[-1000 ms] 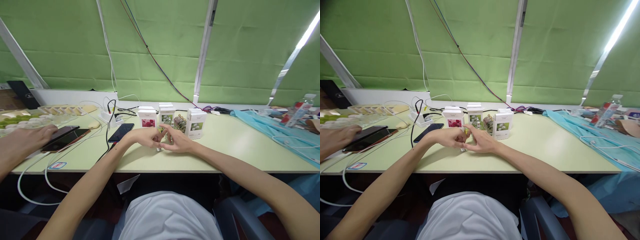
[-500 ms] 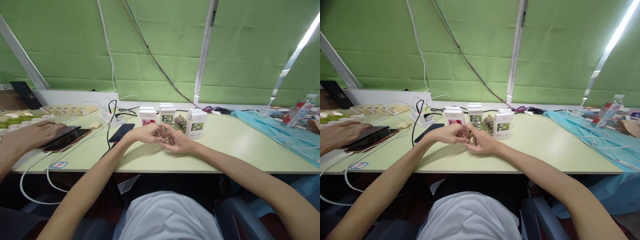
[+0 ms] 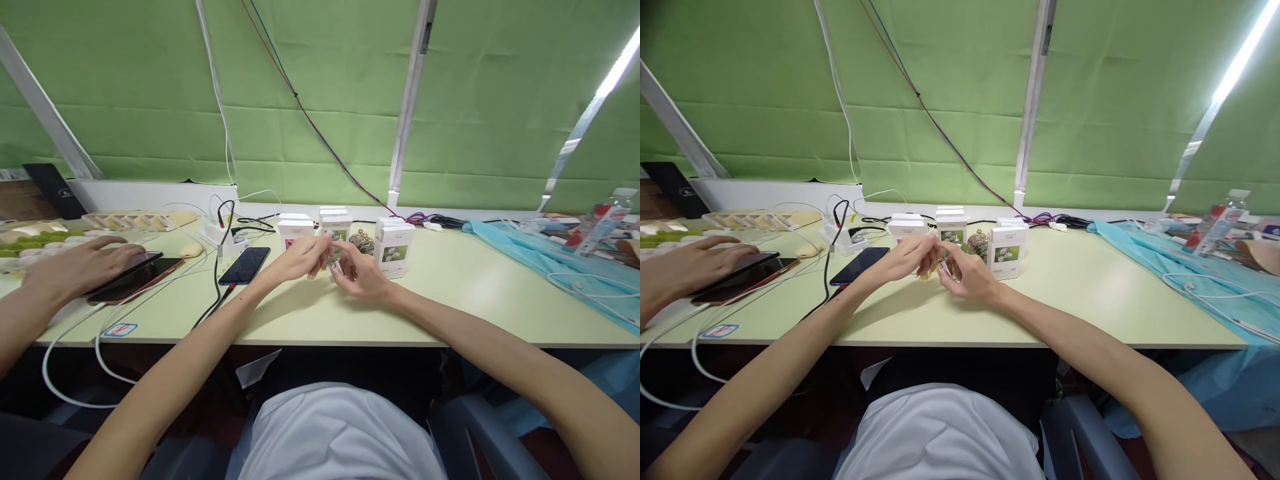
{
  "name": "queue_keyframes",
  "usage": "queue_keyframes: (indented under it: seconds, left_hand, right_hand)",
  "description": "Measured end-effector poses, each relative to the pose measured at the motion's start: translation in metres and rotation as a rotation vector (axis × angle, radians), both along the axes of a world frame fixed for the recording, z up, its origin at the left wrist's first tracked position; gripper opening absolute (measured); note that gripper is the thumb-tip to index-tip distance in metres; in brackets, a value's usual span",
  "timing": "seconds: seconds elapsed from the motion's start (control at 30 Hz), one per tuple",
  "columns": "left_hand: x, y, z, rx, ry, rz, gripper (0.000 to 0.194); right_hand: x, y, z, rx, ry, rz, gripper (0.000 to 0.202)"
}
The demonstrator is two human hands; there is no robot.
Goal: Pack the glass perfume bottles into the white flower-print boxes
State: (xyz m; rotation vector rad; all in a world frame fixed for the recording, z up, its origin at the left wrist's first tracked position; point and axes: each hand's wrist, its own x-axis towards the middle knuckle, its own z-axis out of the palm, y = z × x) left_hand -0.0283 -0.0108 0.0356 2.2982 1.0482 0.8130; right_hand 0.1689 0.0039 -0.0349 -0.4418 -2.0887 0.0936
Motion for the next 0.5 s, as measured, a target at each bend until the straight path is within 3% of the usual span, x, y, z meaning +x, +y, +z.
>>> queue_keyframes:
  seconds: [0.13,0.2,0.33,0.5]
  left_hand:
    - [0.006,0.001,-0.007,0.242,0.066,0.175,0.04]
    - [0.009,0.002,-0.012,0.287,0.117,0.145,0.031]
    - [0.013,0.007,-0.025,0.285,0.164,0.106,0.043]
    - [0.015,0.013,-0.036,0.278,0.21,0.111,0.035]
  right_hand:
    - [-0.002,0.001,0.004,0.075,0.179,-0.219,0.029]
    - [-0.002,0.001,0.007,0.104,0.253,-0.289,0.024]
    - [-0.001,0.004,0.009,0.15,0.33,-0.31,0.023]
    - [0.0,0.013,0.008,0.232,0.38,-0.315,0.023]
